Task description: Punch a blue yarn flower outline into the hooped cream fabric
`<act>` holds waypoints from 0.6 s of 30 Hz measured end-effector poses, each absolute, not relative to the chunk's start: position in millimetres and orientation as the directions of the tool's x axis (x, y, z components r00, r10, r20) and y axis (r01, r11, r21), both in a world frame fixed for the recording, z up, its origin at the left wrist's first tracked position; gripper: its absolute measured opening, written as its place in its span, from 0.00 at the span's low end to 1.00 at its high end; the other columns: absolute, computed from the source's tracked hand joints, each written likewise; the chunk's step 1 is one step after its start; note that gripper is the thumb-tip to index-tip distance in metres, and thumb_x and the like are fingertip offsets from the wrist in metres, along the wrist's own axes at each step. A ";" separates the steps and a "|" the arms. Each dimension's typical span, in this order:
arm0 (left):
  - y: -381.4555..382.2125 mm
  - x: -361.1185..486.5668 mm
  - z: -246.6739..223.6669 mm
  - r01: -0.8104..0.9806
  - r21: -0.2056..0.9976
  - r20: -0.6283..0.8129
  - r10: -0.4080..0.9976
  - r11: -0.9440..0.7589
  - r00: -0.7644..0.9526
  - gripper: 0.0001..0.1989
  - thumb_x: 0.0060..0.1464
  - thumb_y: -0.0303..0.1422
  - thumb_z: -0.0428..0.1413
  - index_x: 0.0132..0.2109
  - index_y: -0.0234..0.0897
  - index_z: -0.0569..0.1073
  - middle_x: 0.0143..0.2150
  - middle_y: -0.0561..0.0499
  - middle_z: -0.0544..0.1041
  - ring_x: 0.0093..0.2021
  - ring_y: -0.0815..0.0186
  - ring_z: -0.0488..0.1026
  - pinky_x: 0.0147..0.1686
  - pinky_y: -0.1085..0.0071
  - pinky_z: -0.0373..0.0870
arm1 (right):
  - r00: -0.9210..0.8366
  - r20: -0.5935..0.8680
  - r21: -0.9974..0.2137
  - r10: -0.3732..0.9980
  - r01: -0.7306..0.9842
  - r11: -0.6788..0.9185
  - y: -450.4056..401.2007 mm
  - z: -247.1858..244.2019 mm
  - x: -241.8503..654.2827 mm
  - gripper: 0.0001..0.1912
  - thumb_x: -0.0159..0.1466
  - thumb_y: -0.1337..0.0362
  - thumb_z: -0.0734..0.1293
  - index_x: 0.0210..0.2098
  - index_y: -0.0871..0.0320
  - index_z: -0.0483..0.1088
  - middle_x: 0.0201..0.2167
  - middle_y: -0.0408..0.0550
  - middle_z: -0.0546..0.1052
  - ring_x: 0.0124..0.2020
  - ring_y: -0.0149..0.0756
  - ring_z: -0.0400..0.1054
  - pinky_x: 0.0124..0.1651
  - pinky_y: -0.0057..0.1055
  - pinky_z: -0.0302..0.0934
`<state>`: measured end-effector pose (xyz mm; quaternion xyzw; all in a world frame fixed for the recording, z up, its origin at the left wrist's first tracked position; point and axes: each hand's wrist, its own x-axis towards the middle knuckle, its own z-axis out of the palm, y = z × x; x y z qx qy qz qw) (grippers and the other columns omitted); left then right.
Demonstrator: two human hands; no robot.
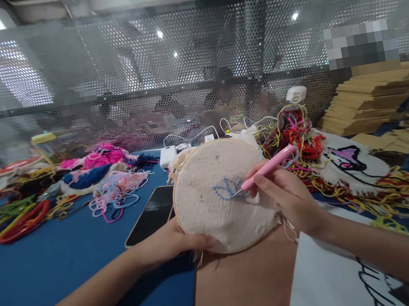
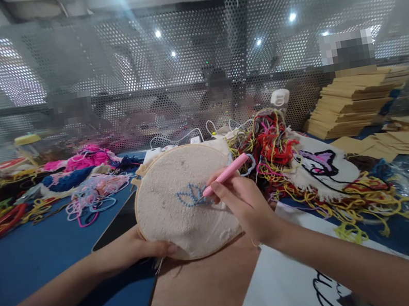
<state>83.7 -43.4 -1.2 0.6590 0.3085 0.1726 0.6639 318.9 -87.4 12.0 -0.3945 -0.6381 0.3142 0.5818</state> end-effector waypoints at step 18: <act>-44.2 84.5 1.9 0.193 0.979 -0.191 0.656 0.071 0.730 0.24 0.40 0.29 0.64 0.48 0.46 0.74 0.50 0.53 0.76 0.53 0.60 0.68 0.56 0.60 0.61 | -0.021 0.537 -0.832 0.843 0.147 0.534 -85.3 11.1 323.4 0.10 0.66 0.59 0.59 0.34 0.58 0.67 0.28 0.44 0.69 0.30 0.30 0.64 0.34 0.29 0.59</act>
